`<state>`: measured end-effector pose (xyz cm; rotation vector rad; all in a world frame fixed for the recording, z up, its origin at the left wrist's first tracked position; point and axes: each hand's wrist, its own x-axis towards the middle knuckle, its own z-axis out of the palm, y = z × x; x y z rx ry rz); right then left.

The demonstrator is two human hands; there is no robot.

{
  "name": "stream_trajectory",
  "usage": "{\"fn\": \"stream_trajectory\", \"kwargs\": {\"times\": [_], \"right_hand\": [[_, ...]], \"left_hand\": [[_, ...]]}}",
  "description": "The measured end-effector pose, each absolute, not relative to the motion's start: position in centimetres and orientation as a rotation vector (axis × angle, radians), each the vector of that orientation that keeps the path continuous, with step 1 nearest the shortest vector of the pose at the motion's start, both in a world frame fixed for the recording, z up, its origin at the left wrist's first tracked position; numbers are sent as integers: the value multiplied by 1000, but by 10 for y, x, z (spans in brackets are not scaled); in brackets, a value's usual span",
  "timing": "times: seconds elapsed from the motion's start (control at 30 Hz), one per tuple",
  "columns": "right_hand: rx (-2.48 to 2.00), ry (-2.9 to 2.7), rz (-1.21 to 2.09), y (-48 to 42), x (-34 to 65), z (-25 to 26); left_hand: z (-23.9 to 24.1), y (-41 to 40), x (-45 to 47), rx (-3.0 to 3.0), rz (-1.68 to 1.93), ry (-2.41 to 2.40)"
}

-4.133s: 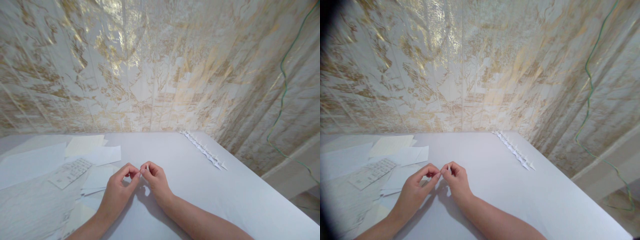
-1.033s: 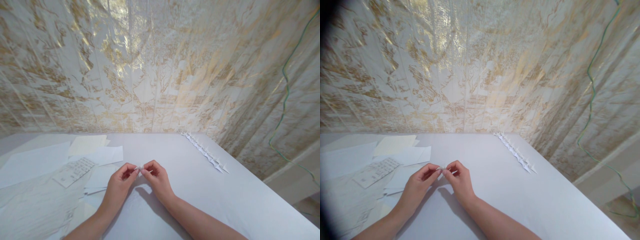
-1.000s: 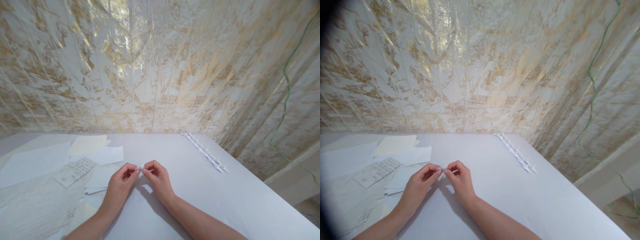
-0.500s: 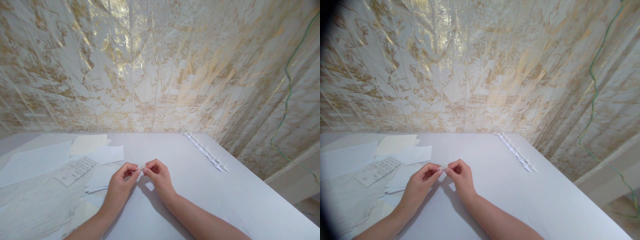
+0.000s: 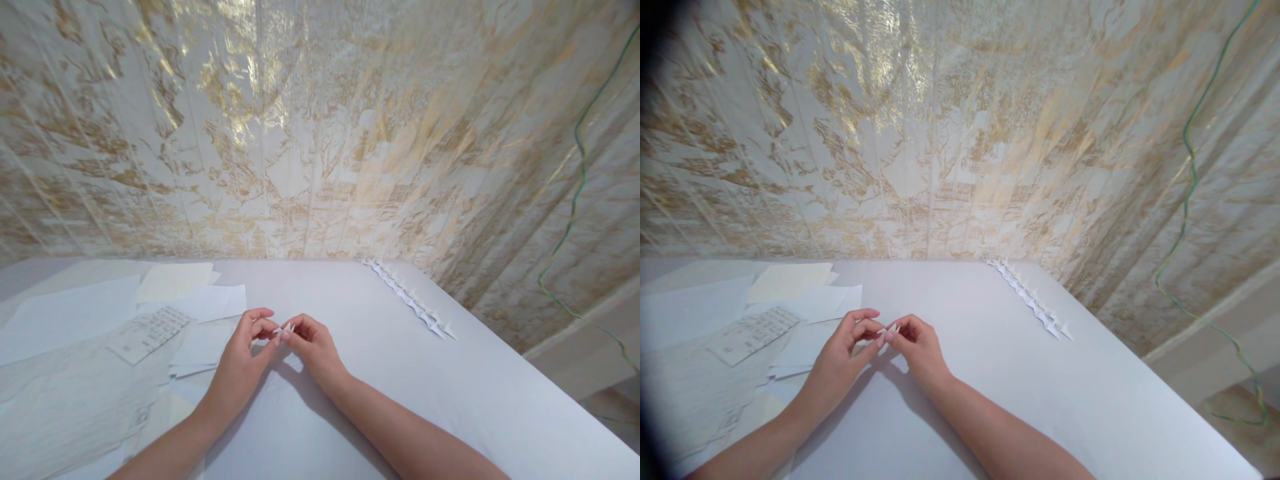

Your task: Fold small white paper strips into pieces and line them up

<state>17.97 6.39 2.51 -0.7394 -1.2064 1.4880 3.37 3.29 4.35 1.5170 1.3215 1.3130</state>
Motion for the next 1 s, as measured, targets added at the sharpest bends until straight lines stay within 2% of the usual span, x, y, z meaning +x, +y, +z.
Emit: {"fn": "stream_trajectory", "kwargs": {"times": [0.3,1.0], "right_hand": [[-834,-1182,1406,62,182,30],[-868,-976,1554,59,178,26]], "left_hand": [[39,35,35,1665,1173,1334],[39,39,34,1831,1148,1297]]}}
